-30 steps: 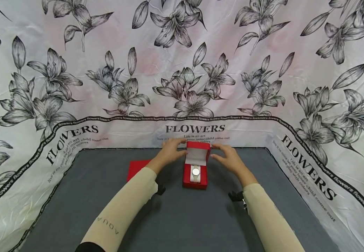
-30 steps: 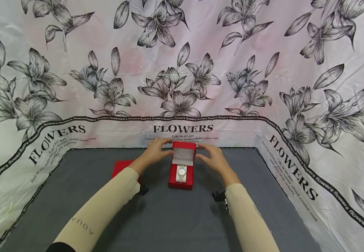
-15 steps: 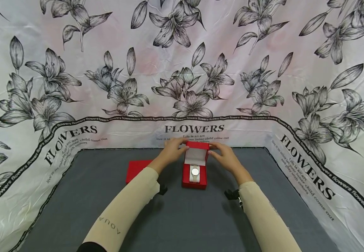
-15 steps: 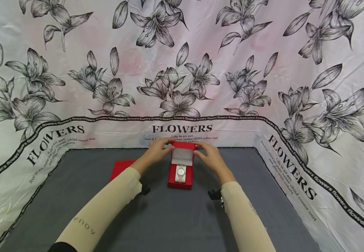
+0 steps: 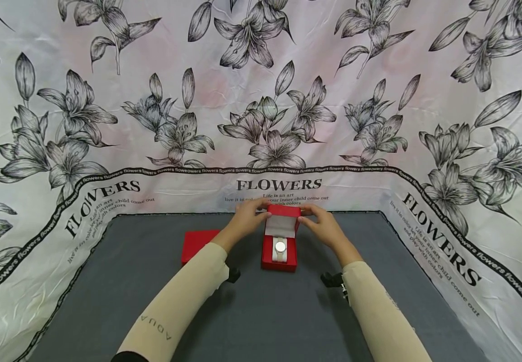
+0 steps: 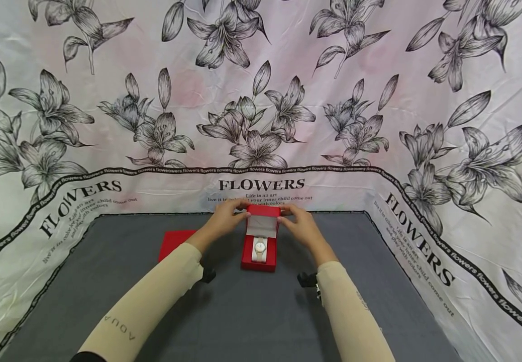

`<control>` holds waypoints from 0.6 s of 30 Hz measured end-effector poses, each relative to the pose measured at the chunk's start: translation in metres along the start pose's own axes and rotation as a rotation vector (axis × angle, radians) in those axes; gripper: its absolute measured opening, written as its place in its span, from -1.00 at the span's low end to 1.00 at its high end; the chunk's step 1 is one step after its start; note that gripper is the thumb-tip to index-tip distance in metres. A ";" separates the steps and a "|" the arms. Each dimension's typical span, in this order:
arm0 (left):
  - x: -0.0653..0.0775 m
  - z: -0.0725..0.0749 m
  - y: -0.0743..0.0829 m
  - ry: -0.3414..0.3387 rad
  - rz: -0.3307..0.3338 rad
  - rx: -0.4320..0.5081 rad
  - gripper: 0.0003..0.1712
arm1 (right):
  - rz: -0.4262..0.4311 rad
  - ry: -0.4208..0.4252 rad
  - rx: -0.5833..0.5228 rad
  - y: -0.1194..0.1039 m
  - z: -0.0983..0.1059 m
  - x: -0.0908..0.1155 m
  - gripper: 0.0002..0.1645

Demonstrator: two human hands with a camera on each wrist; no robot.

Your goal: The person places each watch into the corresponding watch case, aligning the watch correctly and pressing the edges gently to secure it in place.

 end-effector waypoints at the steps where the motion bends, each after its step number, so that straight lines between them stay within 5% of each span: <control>1: 0.001 0.000 0.000 0.002 -0.001 0.000 -0.54 | -0.003 -0.004 0.002 0.000 0.000 0.001 -0.44; 18: 0.016 -0.005 0.004 0.011 -0.024 0.148 -0.51 | -0.037 -0.071 0.006 -0.005 0.002 0.009 -0.39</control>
Point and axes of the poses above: each hand's wrist, its own x-axis away from the middle knuckle, its own z-axis out of the back of the hand, y = z × x, the point moved 5 cm from there along -x, towards the middle knuckle, and after that the axes turned 13 degrees about -y, right-handed, at the moved point
